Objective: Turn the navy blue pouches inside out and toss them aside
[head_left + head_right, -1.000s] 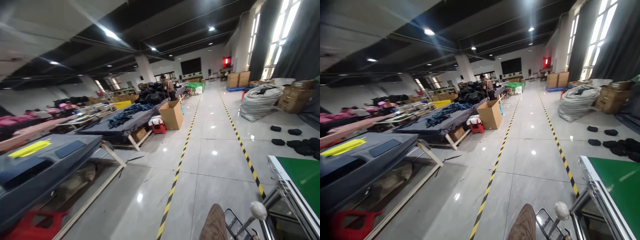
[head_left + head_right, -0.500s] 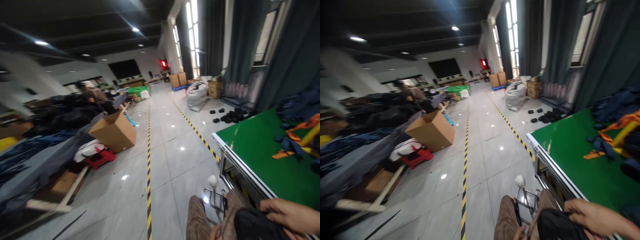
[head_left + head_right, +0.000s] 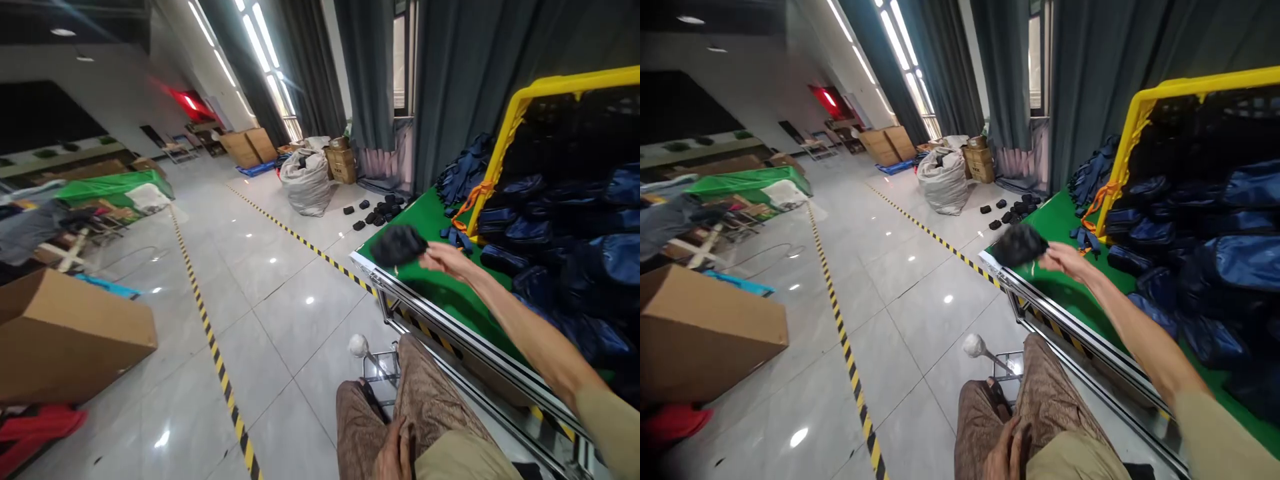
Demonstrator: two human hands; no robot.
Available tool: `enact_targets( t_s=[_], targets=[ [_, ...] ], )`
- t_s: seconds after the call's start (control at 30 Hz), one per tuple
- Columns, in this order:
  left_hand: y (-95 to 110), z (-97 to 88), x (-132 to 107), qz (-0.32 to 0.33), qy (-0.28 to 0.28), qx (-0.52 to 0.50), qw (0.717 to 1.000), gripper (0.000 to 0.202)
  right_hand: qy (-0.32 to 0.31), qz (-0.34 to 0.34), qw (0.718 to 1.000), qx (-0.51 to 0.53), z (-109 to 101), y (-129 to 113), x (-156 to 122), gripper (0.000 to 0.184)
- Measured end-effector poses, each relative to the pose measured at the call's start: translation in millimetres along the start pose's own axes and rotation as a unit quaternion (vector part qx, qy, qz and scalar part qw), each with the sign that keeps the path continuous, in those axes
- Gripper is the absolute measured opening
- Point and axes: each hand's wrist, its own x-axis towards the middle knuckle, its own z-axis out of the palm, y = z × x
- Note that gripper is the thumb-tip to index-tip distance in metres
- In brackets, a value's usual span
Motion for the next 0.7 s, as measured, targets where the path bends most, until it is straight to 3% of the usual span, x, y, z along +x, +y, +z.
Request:
enact_targets(
  t_s=[0.07, 0.17, 0.23, 0.37, 0.53, 0.6, 0.7],
  targets=[
    [4, -1.5, 3, 0.012, -0.035, 0.006, 0.999, 0.05, 0.115, -0.052, 0.991, -0.048, -9, 4, 20, 0.057],
    [7, -0.7, 4, 0.015, -0.052, -0.007, 0.998, 0.054, 0.127, -0.008, 0.942, -0.309, -20, 33, 9, 0.061],
    [4, 2.2, 3, 0.013, -0.047, -0.018, 0.999, 0.056, 0.119, 0.039, 0.904, -0.409, -31, 58, -21, 0.057],
    [-3, 8.5, 0, 0.018, -0.046, -0.028, 0.998, 0.055, 0.163, 0.135, 0.83, -0.516, -73, 95, -98, 0.063],
    [6, 1.6, 12, 0.027, -0.104, -0.015, 0.994, 0.058, 0.18, 0.256, 0.72, -0.619, -113, 124, -178, 0.081],
    [16, -3.9, 18, 0.037, -0.14, -0.007, 0.989, 0.06, 0.17, 0.256, 0.708, -0.636, -116, 130, -196, 0.073],
    [33, -9.0, 23, 0.058, -0.166, -0.013, 0.984, 0.062, 0.178, 0.224, 0.72, -0.632, -114, 128, -205, 0.051]
  ],
)
